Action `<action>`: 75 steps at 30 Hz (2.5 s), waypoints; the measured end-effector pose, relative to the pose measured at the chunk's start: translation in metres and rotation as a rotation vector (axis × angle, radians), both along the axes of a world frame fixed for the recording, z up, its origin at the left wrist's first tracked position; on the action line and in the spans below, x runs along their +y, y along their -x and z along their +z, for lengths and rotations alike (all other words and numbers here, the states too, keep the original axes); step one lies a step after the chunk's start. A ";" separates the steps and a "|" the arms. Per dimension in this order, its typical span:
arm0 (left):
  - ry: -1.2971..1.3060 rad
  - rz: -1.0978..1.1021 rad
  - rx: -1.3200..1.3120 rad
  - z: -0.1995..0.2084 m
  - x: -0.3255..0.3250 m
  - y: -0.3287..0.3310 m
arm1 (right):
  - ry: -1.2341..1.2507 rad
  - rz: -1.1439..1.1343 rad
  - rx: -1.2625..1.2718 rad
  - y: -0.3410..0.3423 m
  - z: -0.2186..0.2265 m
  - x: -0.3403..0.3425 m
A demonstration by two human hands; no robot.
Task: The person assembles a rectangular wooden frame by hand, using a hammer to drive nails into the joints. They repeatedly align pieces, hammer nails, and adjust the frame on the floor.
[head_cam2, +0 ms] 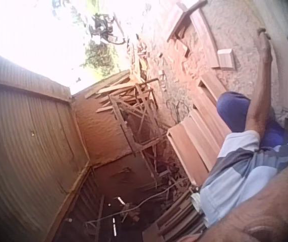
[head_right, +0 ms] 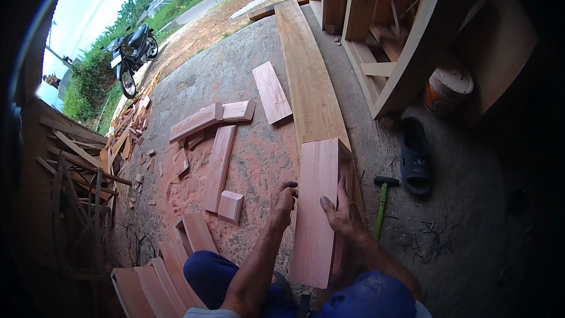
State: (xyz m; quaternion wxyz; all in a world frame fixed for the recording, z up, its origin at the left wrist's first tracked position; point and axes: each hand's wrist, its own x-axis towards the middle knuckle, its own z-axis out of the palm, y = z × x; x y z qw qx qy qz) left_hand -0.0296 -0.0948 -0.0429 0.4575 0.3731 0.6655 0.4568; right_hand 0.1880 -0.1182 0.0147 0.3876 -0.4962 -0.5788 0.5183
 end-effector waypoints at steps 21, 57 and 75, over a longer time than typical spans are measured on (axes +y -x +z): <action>0.309 0.120 0.195 -0.093 -0.021 0.054 | 0.045 -0.113 0.152 0.027 -0.077 -0.035; -0.146 0.219 -0.415 0.003 0.066 -0.055 | 0.069 -0.432 -0.667 -0.122 -0.136 -0.036; -0.124 0.157 -0.417 -0.021 0.048 -0.041 | 0.066 -0.446 -0.195 -0.063 -0.074 0.006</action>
